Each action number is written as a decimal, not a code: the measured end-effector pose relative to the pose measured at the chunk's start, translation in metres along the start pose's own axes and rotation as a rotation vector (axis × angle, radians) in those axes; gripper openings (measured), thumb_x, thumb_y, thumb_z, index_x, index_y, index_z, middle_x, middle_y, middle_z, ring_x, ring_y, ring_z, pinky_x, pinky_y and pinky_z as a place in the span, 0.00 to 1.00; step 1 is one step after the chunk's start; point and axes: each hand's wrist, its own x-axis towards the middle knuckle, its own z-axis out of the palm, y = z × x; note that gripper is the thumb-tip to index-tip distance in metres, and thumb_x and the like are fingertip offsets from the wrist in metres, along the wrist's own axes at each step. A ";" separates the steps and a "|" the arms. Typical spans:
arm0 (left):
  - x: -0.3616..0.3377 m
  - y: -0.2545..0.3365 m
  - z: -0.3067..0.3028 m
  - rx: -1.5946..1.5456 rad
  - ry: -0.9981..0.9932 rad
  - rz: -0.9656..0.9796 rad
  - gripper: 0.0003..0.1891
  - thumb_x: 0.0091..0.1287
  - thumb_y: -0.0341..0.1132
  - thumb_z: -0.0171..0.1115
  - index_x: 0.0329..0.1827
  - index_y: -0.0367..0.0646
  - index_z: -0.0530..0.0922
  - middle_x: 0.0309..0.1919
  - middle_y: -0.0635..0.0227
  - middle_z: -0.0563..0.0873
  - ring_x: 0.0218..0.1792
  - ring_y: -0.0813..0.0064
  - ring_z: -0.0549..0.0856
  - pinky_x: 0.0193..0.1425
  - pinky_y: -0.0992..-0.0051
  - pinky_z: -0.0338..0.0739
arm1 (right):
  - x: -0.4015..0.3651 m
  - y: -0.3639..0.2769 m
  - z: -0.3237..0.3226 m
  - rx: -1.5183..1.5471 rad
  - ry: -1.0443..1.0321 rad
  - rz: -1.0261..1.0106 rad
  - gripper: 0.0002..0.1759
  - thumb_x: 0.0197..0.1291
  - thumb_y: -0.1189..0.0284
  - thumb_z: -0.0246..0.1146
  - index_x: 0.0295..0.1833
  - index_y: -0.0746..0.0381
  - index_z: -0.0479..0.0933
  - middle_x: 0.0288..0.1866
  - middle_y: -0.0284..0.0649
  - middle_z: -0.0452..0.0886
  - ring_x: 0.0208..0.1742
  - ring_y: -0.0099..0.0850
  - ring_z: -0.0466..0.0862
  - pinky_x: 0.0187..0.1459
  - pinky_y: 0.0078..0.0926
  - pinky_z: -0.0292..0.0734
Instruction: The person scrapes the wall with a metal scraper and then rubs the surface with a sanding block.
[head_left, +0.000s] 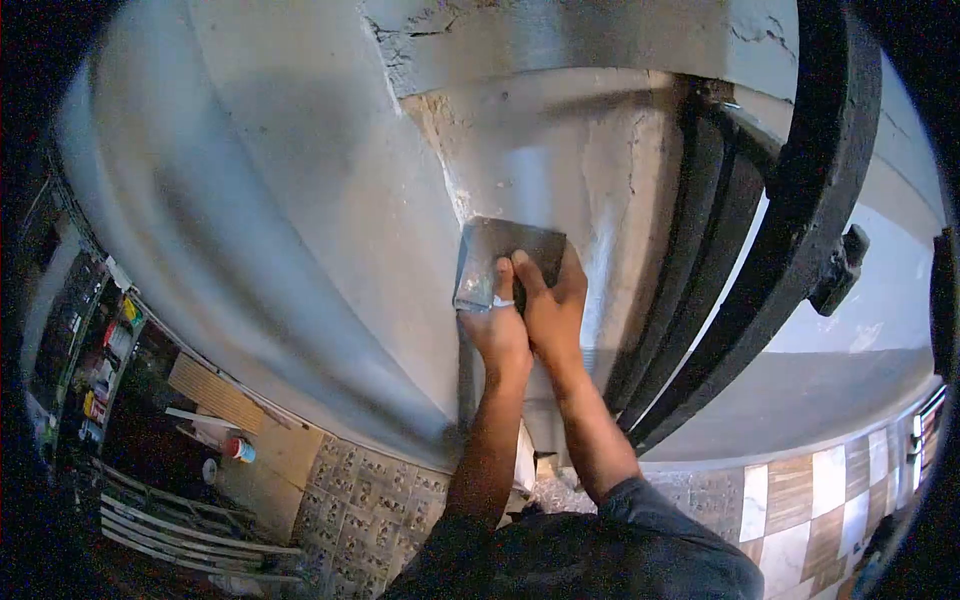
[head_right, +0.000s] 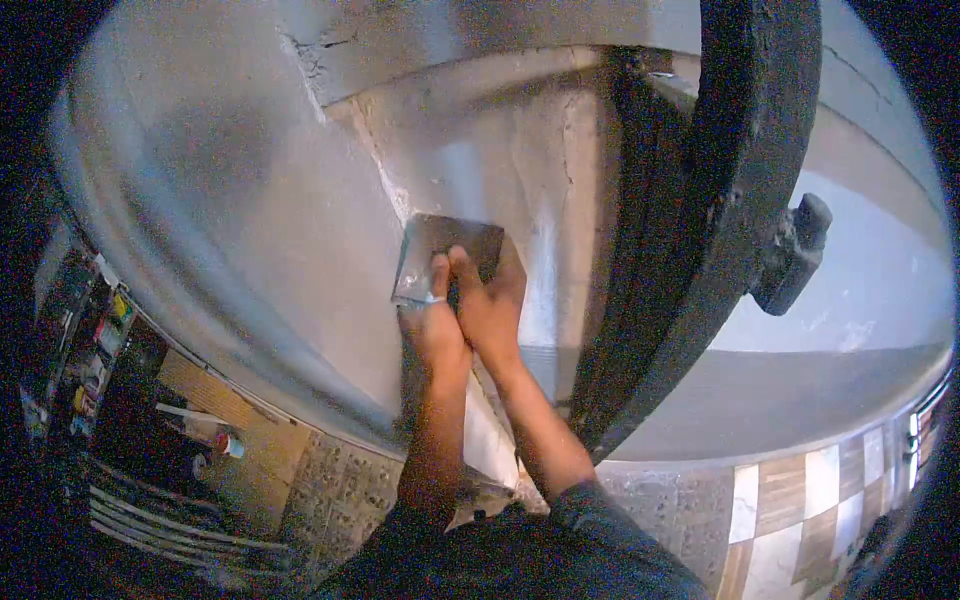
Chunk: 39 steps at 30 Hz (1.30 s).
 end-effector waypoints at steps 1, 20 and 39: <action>0.003 -0.004 -0.003 -0.002 0.025 -0.113 0.22 0.63 0.34 0.64 0.57 0.34 0.71 0.51 0.62 0.78 0.50 0.70 0.76 0.57 0.71 0.70 | 0.002 0.001 -0.002 -0.022 -0.032 -0.002 0.11 0.57 0.74 0.61 0.44 0.69 0.73 0.36 0.42 0.79 0.38 0.29 0.77 0.43 0.26 0.72; 0.014 -0.026 0.002 -0.236 0.125 -0.184 0.21 0.61 0.33 0.65 0.55 0.35 0.73 0.51 0.62 0.79 0.51 0.69 0.77 0.57 0.71 0.69 | 0.013 -0.011 -0.003 -0.077 -0.073 -0.030 0.12 0.57 0.73 0.61 0.45 0.69 0.73 0.37 0.42 0.80 0.39 0.29 0.78 0.44 0.26 0.72; 0.002 -0.006 0.003 -0.074 -0.047 -0.074 0.21 0.63 0.37 0.64 0.55 0.33 0.73 0.50 0.62 0.79 0.49 0.71 0.78 0.56 0.72 0.69 | 0.004 -0.003 -0.002 -0.137 -0.010 -0.058 0.13 0.58 0.69 0.60 0.44 0.68 0.73 0.38 0.44 0.79 0.38 0.35 0.77 0.44 0.30 0.72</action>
